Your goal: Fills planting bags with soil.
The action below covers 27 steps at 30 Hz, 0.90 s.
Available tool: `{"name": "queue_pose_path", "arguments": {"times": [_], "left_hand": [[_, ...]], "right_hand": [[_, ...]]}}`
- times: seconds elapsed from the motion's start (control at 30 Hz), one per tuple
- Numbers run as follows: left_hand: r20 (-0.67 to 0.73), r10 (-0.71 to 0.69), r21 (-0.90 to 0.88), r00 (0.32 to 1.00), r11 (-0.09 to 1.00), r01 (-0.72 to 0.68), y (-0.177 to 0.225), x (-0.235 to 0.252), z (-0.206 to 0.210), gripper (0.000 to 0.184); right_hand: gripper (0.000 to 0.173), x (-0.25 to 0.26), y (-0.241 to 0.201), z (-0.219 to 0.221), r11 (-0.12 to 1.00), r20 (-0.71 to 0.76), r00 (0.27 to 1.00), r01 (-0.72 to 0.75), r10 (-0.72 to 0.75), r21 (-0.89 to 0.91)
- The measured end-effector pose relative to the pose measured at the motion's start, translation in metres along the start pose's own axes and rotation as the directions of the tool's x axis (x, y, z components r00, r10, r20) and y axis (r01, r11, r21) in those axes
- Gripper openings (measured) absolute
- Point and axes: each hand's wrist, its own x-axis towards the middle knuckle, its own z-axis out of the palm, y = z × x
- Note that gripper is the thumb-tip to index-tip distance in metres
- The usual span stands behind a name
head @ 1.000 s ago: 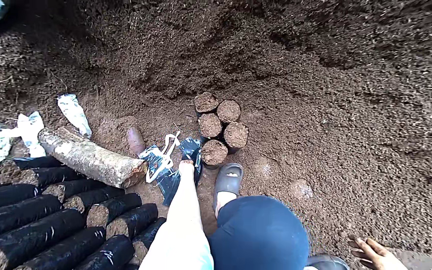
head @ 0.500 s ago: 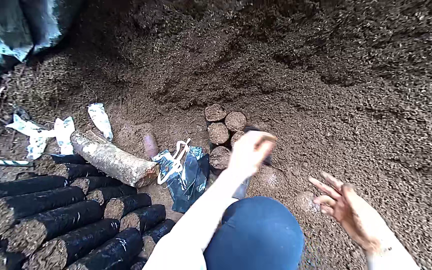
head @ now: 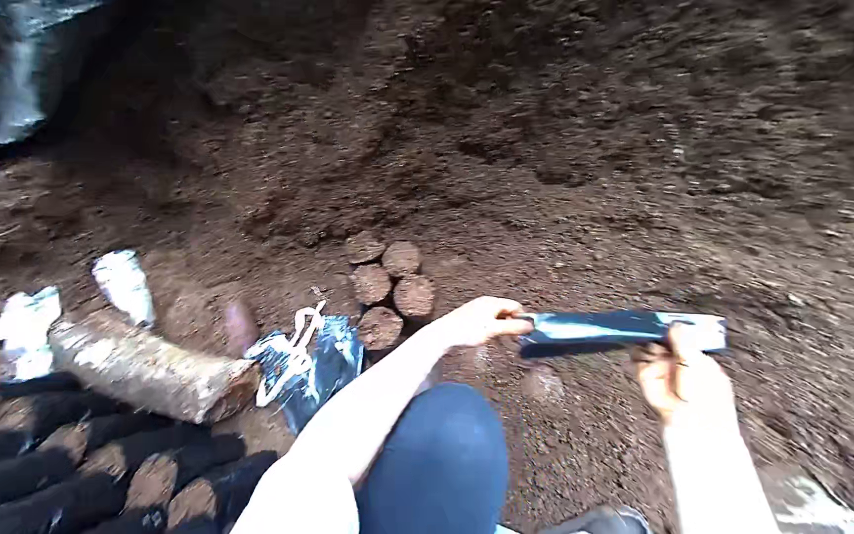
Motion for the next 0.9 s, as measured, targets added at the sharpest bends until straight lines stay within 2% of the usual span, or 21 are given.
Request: {"name": "queue_pose_path", "arguments": {"times": [0.07, 0.1, 0.13, 0.17, 0.2, 0.23, 0.3, 0.4, 0.43, 0.47, 0.5, 0.57, 0.63, 0.7, 0.77, 0.83, 0.9], "left_hand": [[-0.097, -0.031, -0.031, 0.995, 0.999, 0.028, 0.003, 0.016, 0.005, 0.031], [-0.13, -0.047, -0.036, 0.99, 0.998, 0.043, 0.007, 0.026, 0.009, 0.032], [-0.153, -0.062, -0.037, 0.986, 0.998, 0.057, 0.014, 0.037, 0.015, 0.033], [-0.169, -0.065, -0.036, 0.984, 0.998, 0.059, 0.02, 0.047, 0.021, 0.034], [-0.183, -0.059, -0.031, 0.981, 0.998, 0.054, 0.023, 0.055, 0.03, 0.036], [-0.194, -0.053, -0.029, 0.98, 0.998, 0.048, 0.023, 0.061, 0.039, 0.037], [-0.214, -0.027, -0.055, 0.976, 0.998, 0.016, 0.018, 0.068, 0.058, 0.04], [-0.223, -0.091, -0.301, 0.97, 0.954, 0.02, 0.019, 0.07, 0.066, 0.041], [-0.202, -0.108, -0.365, 0.973, 0.931, 0.027, 0.017, 0.068, 0.066, 0.039], [-0.175, -0.1, -0.348, 0.979, 0.937, 0.033, 0.015, 0.066, 0.065, 0.033], [-0.136, -0.085, -0.246, 0.987, 0.968, 0.049, 0.013, 0.064, 0.061, 0.028], [-0.034, -0.128, 0.142, 0.991, 0.981, 0.132, 0.013, 0.061, 0.052, 0.026], [0.008, -0.187, 0.456, 0.982, 0.875, 0.163, 0.011, 0.062, 0.049, 0.028], [0.023, -0.147, 0.565, 0.989, 0.818, 0.109, 0.005, 0.064, 0.043, 0.031], [0.08, -0.061, 0.558, 0.995, 0.83, 0.006, 0.004, 0.064, 0.041, 0.033], [0.177, -0.023, 0.549, 0.984, 0.832, -0.079, 0.007, 0.063, 0.045, 0.032], [0.244, -0.125, 0.641, 0.962, 0.765, -0.063, 0.014, 0.063, 0.049, 0.035]], "right_hand": [[0.074, 0.0, 0.013, -0.011, 0.911, -0.067, 0.99, 0.089, -0.127, -0.404], [0.093, -0.001, 0.017, -0.016, 0.823, -0.05, 0.981, 0.128, -0.186, -0.553], [0.092, -0.003, 0.022, -0.016, 0.734, -0.005, 0.969, 0.183, -0.246, -0.654], [0.079, -0.007, 0.026, -0.01, 0.688, 0.069, 0.964, 0.233, -0.257, -0.688], [0.061, -0.012, 0.029, 0.0, 0.689, 0.152, 0.966, 0.254, -0.208, -0.678], [0.048, -0.016, 0.035, 0.01, 0.735, 0.232, 0.967, 0.235, -0.108, -0.637], [0.045, -0.026, 0.048, 0.03, 0.872, 0.333, 0.94, 0.102, 0.073, -0.478], [0.028, -0.025, 0.058, 0.045, 0.974, 0.336, 0.931, -0.069, 0.141, -0.216], [0.022, -0.022, 0.059, 0.044, 0.977, 0.325, 0.932, -0.102, 0.16, -0.187], [0.018, -0.019, 0.06, 0.042, 0.975, 0.306, 0.938, -0.109, 0.166, -0.194], [0.018, -0.015, 0.06, 0.039, 0.967, 0.291, 0.945, -0.081, 0.152, -0.243], [0.021, -0.005, 0.062, 0.029, 0.882, 0.268, 0.962, 0.075, 0.059, -0.465], [0.034, 0.007, 0.061, 0.012, 0.639, 0.276, 0.961, 0.218, -0.008, -0.737], [0.039, 0.02, 0.063, -0.006, 0.467, 0.291, 0.957, 0.256, 0.004, -0.847], [0.035, 0.029, 0.071, -0.016, 0.449, 0.239, 0.968, 0.182, 0.072, -0.875], [0.03, 0.036, 0.076, -0.02, 0.529, 0.163, 0.98, 0.077, 0.118, -0.845], [0.028, 0.037, 0.074, -0.013, 0.578, 0.17, 0.977, 0.066, 0.127, -0.814]]}}
